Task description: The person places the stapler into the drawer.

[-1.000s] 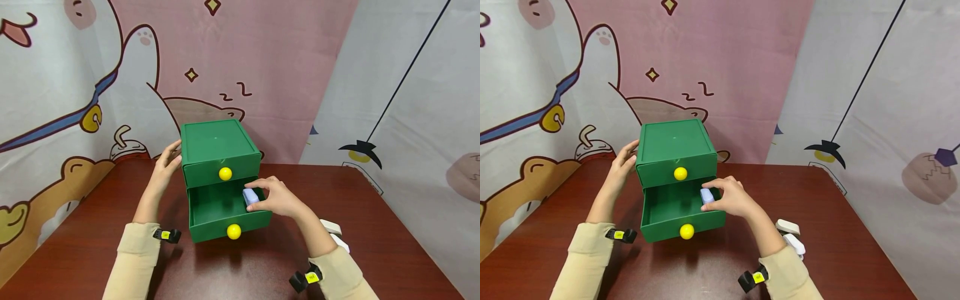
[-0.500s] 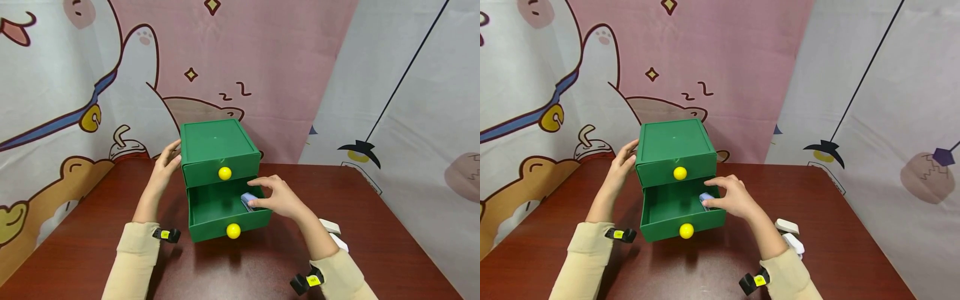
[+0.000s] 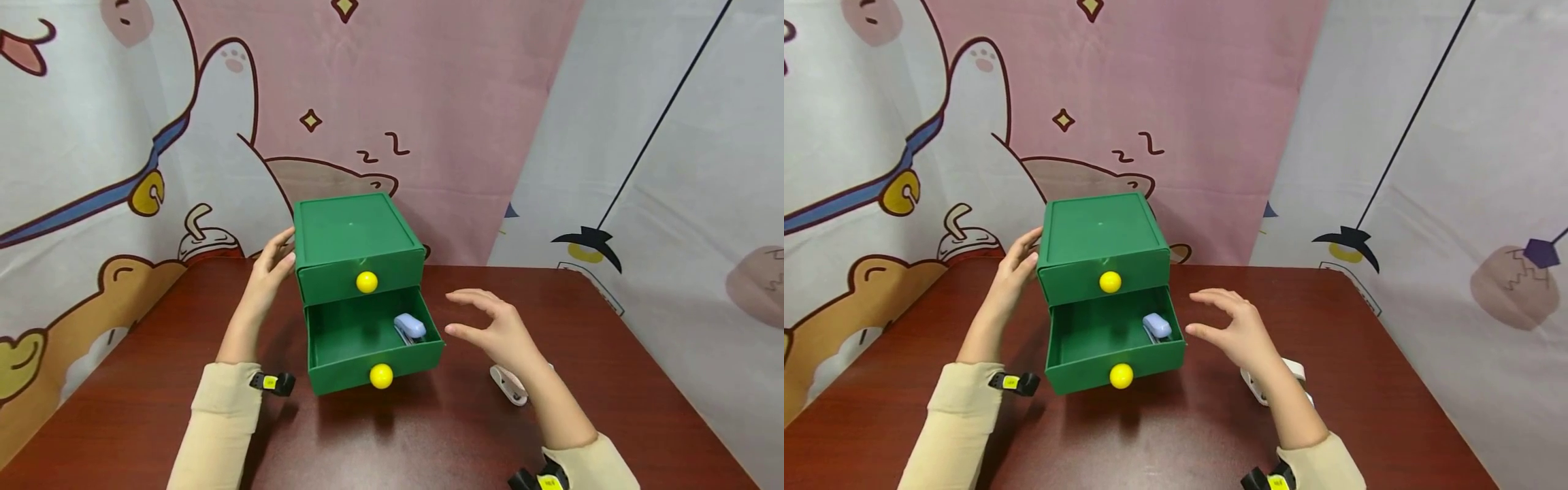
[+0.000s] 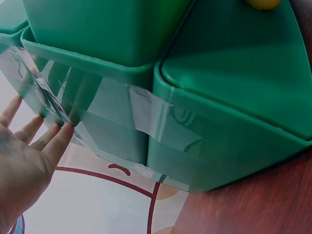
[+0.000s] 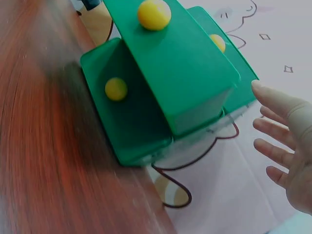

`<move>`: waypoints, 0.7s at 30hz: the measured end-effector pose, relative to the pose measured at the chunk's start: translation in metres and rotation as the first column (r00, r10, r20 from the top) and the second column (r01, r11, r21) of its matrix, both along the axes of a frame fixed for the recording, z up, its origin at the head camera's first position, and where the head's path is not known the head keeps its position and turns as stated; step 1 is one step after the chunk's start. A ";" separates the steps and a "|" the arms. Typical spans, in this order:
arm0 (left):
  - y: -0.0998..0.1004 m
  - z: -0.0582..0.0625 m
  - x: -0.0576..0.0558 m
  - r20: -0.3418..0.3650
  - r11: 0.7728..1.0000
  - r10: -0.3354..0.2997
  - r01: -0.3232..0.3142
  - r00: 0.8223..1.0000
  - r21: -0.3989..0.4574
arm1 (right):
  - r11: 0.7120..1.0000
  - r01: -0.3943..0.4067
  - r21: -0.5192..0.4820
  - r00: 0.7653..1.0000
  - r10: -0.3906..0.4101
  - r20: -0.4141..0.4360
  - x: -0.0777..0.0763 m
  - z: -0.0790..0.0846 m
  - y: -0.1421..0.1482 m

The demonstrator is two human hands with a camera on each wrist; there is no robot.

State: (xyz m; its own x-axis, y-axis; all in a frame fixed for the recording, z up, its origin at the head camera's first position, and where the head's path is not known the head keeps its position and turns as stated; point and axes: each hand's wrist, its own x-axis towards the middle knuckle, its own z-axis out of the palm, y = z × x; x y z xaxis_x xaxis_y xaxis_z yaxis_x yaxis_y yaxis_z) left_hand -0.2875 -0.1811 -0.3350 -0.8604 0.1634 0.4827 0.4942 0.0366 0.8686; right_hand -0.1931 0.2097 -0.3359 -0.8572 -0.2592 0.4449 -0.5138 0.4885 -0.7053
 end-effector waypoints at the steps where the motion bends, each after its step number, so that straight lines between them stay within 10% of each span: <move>1: 0.000 0.000 0.000 -0.001 1.000 0.001 -0.001 1.000 0.002 | 1.000 0.007 0.003 1.000 -0.007 -0.006 0.001 -0.001 0.004; 12: 0.002 0.001 0.000 -0.005 1.000 -0.004 0.004 1.000 0.022 | 0.988 0.070 0.137 0.994 -0.080 0.073 0.005 -0.014 0.047; 21: 0.002 0.000 0.000 -0.005 1.000 0.002 -0.002 1.000 0.013 | 0.983 -0.078 0.164 0.980 0.045 0.195 0.007 -0.033 0.077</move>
